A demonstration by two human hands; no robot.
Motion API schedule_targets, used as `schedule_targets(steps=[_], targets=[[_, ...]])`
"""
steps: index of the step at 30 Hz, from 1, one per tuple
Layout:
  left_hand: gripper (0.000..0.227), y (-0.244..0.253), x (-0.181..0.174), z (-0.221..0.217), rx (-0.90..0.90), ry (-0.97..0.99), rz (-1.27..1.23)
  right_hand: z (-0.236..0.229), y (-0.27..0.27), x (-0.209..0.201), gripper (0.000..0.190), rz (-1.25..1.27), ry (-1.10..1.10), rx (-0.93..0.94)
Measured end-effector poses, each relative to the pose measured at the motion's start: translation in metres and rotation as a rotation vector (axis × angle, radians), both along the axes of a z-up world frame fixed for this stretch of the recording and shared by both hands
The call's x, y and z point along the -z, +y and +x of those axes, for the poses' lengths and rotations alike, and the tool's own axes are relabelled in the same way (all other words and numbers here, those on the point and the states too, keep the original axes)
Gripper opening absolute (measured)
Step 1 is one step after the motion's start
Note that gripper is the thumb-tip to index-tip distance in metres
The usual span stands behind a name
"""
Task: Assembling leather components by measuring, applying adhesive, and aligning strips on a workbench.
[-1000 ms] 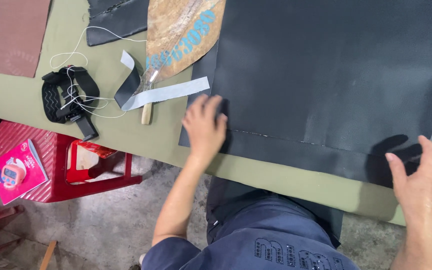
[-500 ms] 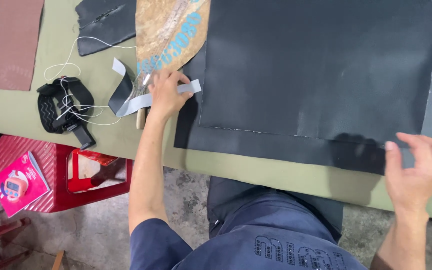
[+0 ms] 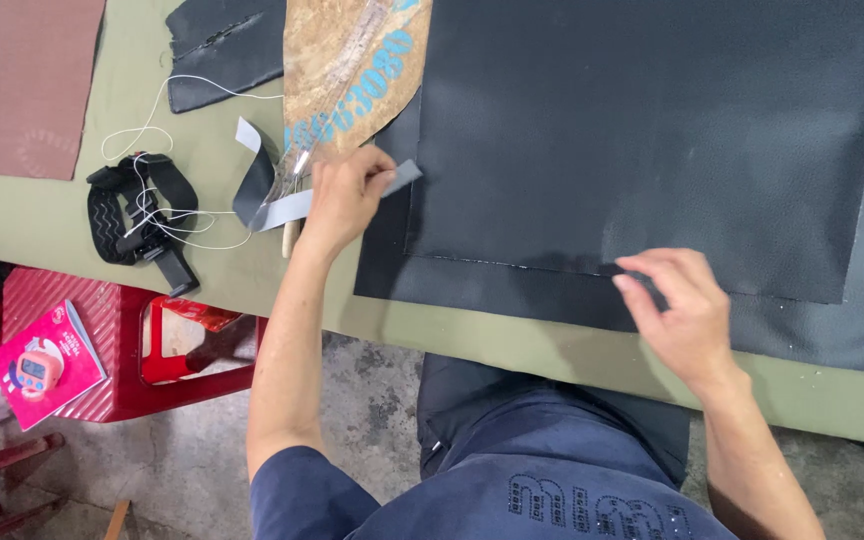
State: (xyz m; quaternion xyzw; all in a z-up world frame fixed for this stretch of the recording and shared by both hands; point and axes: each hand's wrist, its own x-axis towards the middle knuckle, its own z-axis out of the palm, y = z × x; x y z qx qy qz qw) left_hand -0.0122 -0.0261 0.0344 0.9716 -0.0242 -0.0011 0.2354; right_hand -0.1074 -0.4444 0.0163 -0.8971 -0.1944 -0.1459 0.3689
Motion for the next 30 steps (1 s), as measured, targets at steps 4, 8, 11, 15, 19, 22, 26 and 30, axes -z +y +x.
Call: schedule_targets(steps=[4, 8, 11, 15, 19, 22, 26, 30], targets=[[0.008, -0.057, -0.031, -0.011, 0.308, -0.178, -0.277, 0.011, 0.031, -0.013, 0.019, 0.246, 0.095, -0.116], [0.008, -0.127, -0.051, -0.022, 0.539, -0.143, -0.508, 0.022, 0.048, -0.015, 0.035, 0.506, 0.282, -0.144], [0.009, -0.160, -0.045, -0.028, 0.558, -0.087, -0.549, 0.022, 0.040, 0.011, 0.019, 0.627, 0.297, -0.059], [0.014, -0.179, -0.029, -0.030, 0.560, 0.040, -0.584, 0.015, 0.005, 0.026, 0.008, 0.605, 0.313, 0.010], [0.017, -0.174, 0.001, -0.018, 0.554, 0.155, -0.486, 0.011, -0.041, 0.050, 0.008, 0.722, 0.501, 0.206], [0.020, -0.161, 0.003, -0.013, 0.509, 0.269, -0.373, 0.010, -0.080, 0.056, 0.006, 0.628, 0.537, 0.335], [0.027, -0.148, -0.001, -0.014, 0.433, 0.361, -0.257, 0.003, -0.128, 0.061, 0.008, 0.382, 0.480, 0.483], [0.036, -0.125, 0.013, -0.017, 0.417, 0.360, -0.094, -0.006, -0.159, 0.065, 0.007, 0.279, 0.374, 0.521]])
